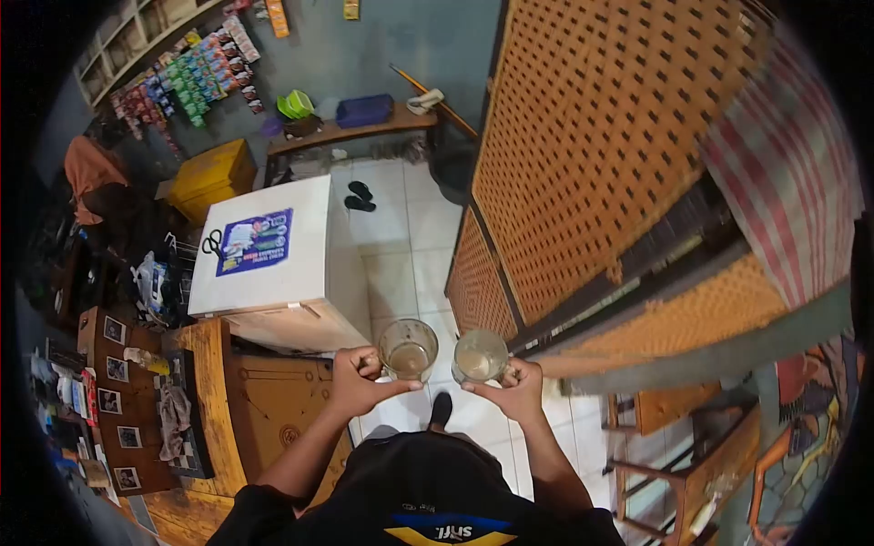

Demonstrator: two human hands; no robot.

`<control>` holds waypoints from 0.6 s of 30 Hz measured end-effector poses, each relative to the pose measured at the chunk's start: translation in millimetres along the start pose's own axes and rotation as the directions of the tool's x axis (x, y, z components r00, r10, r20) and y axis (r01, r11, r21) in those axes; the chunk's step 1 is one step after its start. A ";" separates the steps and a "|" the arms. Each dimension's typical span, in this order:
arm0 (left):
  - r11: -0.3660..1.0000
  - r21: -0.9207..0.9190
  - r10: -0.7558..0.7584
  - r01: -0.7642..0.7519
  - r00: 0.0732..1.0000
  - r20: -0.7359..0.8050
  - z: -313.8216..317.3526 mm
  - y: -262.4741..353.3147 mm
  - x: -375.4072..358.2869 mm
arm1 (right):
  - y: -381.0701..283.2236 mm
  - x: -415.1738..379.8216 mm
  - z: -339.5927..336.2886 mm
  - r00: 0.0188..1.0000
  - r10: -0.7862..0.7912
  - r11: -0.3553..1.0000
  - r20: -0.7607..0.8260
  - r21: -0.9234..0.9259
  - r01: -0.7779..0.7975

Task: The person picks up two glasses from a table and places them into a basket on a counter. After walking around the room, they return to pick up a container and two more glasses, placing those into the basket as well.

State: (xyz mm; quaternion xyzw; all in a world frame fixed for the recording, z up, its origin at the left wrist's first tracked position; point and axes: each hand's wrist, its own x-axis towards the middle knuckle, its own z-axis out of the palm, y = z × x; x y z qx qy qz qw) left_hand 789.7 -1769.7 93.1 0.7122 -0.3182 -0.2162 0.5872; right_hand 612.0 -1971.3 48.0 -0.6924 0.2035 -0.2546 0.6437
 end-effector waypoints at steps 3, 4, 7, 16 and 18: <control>0.996 -0.079 -0.042 0.037 0.997 -0.065 5.7 10.0 30.8 | -10.5 46.9 -2.1 0.993 0.113 0.987 0.037 -0.117 -0.108; 0.987 -0.138 -0.098 0.085 0.991 -0.087 7.2 10.9 39.2 | -33.4 62.3 0.1 0.991 0.121 0.982 0.050 -0.151 -0.112; 0.984 -0.165 -0.099 0.072 0.982 -0.163 -2.0 2.0 60.5 | -15.8 96.6 1.5 0.989 0.100 0.991 0.112 -0.100 -0.089; 0.986 -0.108 -0.153 0.128 0.952 -0.264 -57.5 -15.6 151.1 | 24.9 208.2 43.5 0.988 0.071 0.990 0.140 -0.134 -0.052; 0.973 -0.182 -0.184 0.140 0.950 -0.254 -73.8 -25.4 174.4 | 3.7 235.1 57.1 0.990 0.056 0.962 0.129 -0.272 -0.019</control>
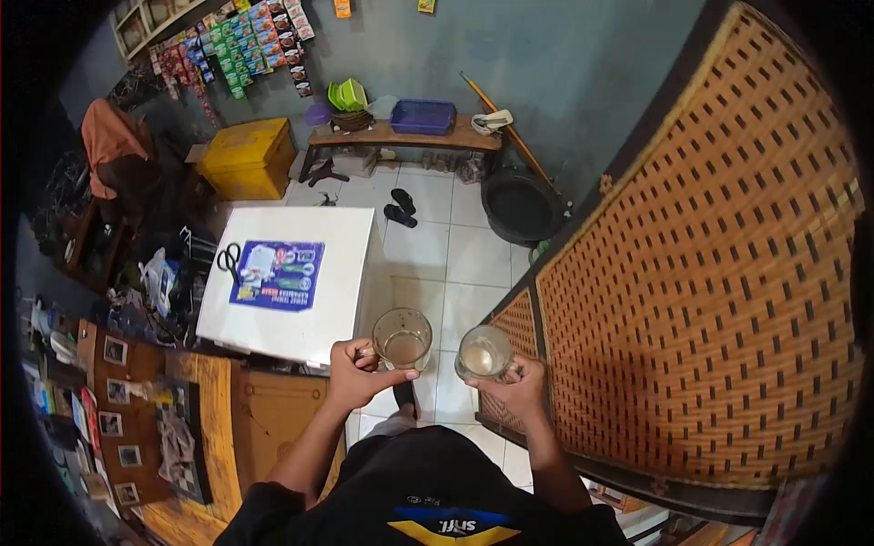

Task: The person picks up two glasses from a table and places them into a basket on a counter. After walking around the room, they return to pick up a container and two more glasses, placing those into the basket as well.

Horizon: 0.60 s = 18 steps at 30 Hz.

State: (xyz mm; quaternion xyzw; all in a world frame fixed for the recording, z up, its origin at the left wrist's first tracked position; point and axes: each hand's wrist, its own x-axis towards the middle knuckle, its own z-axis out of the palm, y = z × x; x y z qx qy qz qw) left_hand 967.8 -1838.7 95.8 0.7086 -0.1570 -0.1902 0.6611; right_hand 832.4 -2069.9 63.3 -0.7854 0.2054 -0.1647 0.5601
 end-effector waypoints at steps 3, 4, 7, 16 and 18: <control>1.000 0.018 0.024 -0.024 0.999 0.038 -11.5 11.1 42.5 | 8.2 42.1 13.2 1.000 0.006 0.991 -0.018 0.132 -0.004; 0.996 0.061 0.064 -0.069 0.994 0.092 -16.4 18.0 58.2 | 6.2 59.1 14.6 1.000 -0.001 0.991 -0.022 0.132 0.004; 0.997 0.078 -0.019 0.008 0.989 0.146 -17.1 16.5 101.5 | -16.8 88.4 14.3 0.999 -0.012 0.995 -0.048 0.102 0.017; 0.994 0.109 -0.016 -0.013 0.965 0.262 37.6 1.3 211.9 | 0.4 172.4 -10.6 0.990 0.075 0.994 -0.118 0.091 -0.064; 0.992 0.113 0.018 -0.049 0.965 0.261 54.1 1.8 231.6 | 10.6 192.6 -8.4 0.985 0.067 0.990 -0.161 0.132 -0.046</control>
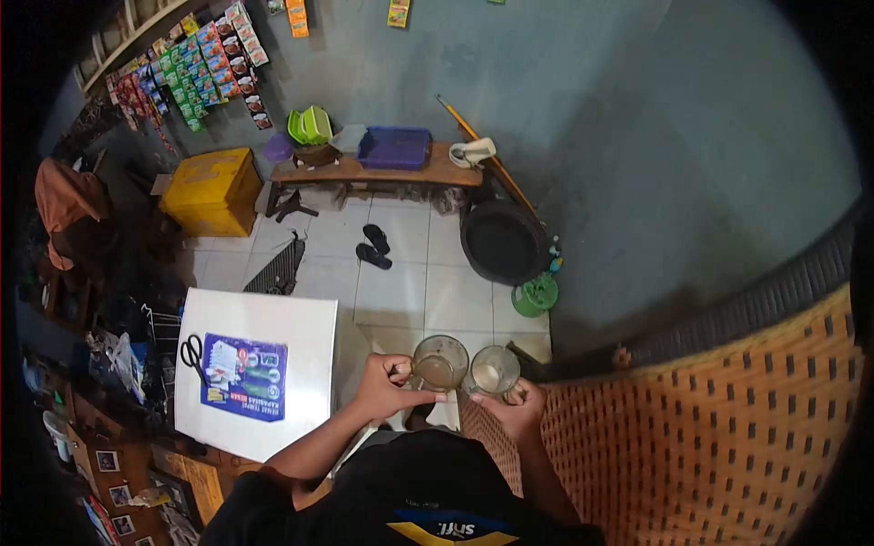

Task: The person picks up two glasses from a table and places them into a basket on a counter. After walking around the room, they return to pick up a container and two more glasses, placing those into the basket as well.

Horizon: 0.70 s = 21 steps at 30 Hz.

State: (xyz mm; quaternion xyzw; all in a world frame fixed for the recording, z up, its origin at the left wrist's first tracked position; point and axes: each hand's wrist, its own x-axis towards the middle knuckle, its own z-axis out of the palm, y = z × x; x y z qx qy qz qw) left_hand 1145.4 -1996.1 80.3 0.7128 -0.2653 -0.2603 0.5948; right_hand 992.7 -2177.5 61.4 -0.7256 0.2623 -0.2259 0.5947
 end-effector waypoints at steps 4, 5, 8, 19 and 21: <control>0.996 0.038 0.076 -0.079 0.994 0.076 3.5 2.3 58.4 | 22.6 39.3 -7.1 0.995 -0.055 0.994 -0.089 -0.100 0.046; 0.997 0.033 0.066 -0.069 0.992 0.105 6.1 4.7 68.9 | 25.0 46.9 -6.5 0.991 -0.025 0.997 -0.133 -0.080 0.014; 0.998 0.022 0.053 -0.057 0.989 0.139 11.8 12.8 101.7 | -18.2 63.5 -3.0 0.982 0.052 0.994 -0.181 0.099 -0.034; 0.995 -0.094 0.045 -0.012 0.933 0.356 6.1 6.6 239.6 | 26.7 142.0 17.6 0.905 0.185 0.982 -0.383 0.040 -0.184; 1.000 -0.018 0.028 -0.022 0.925 0.380 -3.9 15.5 268.3 | 31.3 167.0 29.5 0.884 0.214 0.977 -0.416 0.095 -0.191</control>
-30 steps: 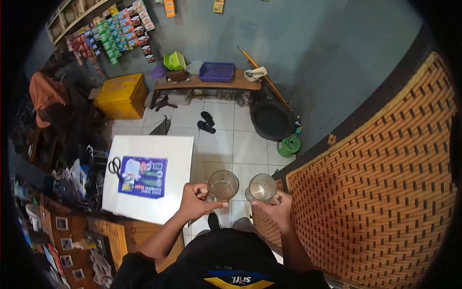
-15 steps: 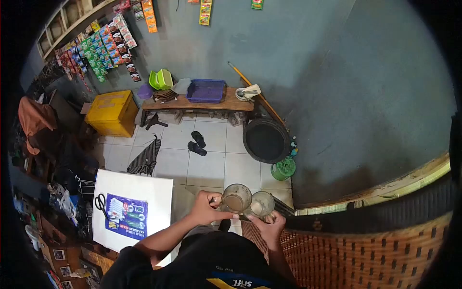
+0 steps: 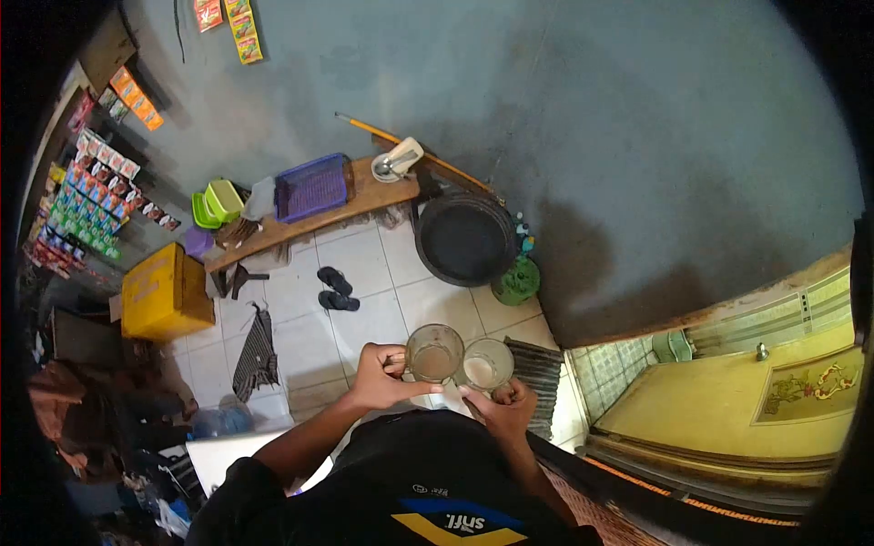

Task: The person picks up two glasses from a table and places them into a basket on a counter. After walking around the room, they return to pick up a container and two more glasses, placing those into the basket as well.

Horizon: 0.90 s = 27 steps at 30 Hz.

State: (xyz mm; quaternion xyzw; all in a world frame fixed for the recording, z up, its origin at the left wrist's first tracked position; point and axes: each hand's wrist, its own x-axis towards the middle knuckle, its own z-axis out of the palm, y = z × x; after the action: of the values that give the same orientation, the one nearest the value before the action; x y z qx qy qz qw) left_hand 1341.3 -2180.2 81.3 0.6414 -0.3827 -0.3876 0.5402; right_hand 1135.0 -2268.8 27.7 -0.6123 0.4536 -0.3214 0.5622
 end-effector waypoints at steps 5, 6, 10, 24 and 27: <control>0.998 -0.055 0.035 -0.032 0.999 0.040 -63.4 -7.8 56.1 | -49.0 66.8 58.0 0.999 -0.033 0.999 -0.007 -0.012 0.033; 0.997 -0.066 0.047 -0.047 0.999 0.010 -78.2 -2.6 68.4 | -52.8 80.9 71.0 0.998 -0.054 0.998 0.018 -0.023 0.054; 0.998 0.045 0.052 -0.053 0.998 0.022 -122.0 -7.2 99.3 | -73.0 121.1 112.2 0.999 -0.002 1.000 0.054 0.015 0.001; 0.952 -0.219 -0.273 0.213 0.916 -0.294 -191.6 -11.7 199.5 | -77.8 308.2 213.7 0.923 0.017 0.992 0.383 -0.123 0.032; 0.972 -0.218 -0.176 0.084 0.876 -0.450 -203.0 -21.4 217.3 | -83.8 356.5 246.2 0.848 -0.077 0.989 0.524 -0.071 0.133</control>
State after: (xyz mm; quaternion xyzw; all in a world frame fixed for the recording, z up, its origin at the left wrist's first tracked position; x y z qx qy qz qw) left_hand 1616.1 -2294.8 65.4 0.6850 -0.1586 -0.2926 0.6480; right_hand 1509.9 -2501.6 28.6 -0.7287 0.2671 -0.1502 0.6124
